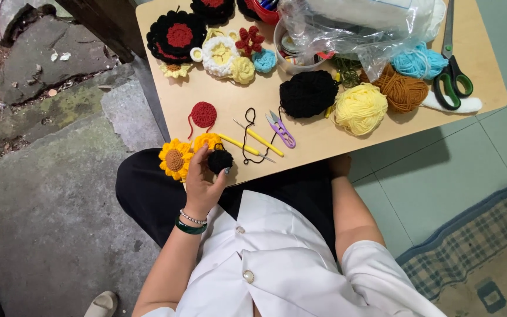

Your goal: Crocheting a small black circular piece using a crochet hook and yarn at a workspace.

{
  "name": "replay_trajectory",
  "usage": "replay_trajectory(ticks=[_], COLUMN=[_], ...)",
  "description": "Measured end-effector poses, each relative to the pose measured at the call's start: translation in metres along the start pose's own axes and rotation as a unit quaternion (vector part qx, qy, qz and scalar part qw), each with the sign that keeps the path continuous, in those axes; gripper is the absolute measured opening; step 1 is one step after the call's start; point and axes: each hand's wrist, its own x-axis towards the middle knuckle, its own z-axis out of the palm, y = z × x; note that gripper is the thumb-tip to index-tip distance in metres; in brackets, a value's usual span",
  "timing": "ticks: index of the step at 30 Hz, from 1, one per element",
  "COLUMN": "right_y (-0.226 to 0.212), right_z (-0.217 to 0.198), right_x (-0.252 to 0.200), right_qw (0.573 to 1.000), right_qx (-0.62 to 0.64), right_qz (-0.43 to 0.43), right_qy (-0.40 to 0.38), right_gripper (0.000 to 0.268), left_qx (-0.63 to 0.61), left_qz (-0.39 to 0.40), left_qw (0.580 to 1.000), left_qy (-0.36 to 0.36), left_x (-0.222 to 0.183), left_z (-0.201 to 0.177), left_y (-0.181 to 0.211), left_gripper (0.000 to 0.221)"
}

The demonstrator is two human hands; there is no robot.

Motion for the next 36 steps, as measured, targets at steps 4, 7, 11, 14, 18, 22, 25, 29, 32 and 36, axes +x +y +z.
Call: replay_trajectory(ticks=[4,7,11,14,18,22,25,29,32,36], right_y=[-0.010,-0.030,-0.058,-0.071,-0.060,-0.049,-0.038,-0.026,-0.011,-0.020], right_z=[-0.015,-0.019,-0.025,-0.033,-0.028,-0.021,-0.022,-0.021,-0.019,-0.032], right_x=[-0.008,-0.013,-0.023,-0.032,-0.036,-0.033,-0.033,-0.040,-0.046,-0.070], right_qw=[0.999,0.997,0.992,0.988,0.980,0.970,0.962,0.951,0.941,0.928], right_qx=[0.025,0.040,0.062,0.081,0.105,0.129,0.144,0.172,0.198,0.225], right_qz=[-0.017,-0.048,-0.089,-0.111,-0.139,-0.172,-0.196,-0.218,-0.229,-0.239], right_qy=[0.035,0.046,0.060,0.077,0.096,0.111,0.122,0.137,0.153,0.175], right_gripper=[0.028,0.027,0.026,0.025,0.024,0.023,0.023,0.023,0.023,0.024], left_qx=[0.002,0.006,0.006,-0.010,0.002,0.041,0.074,0.113,0.139,0.170], left_qz=[0.006,0.014,0.028,0.033,0.052,0.086,0.092,0.102,0.116,0.109], left_qw=[1.000,1.000,1.000,0.999,0.998,0.995,0.992,0.988,0.983,0.979], left_qy=[0.001,0.010,0.012,0.014,0.025,0.035,0.041,0.006,0.018,0.025], left_x=[0.002,0.002,0.003,0.003,0.003,0.004,-0.001,-0.002,-0.003,-0.009], left_z=[0.001,0.000,0.001,0.002,0.000,-0.004,0.001,0.006,0.008,0.004], left_y=[0.000,0.006,0.004,0.006,0.009,0.009,0.007,0.008,0.014,0.021], left_gripper=[0.077,0.078,0.085,0.086,0.087,0.085,0.086,0.085,0.086,0.086])
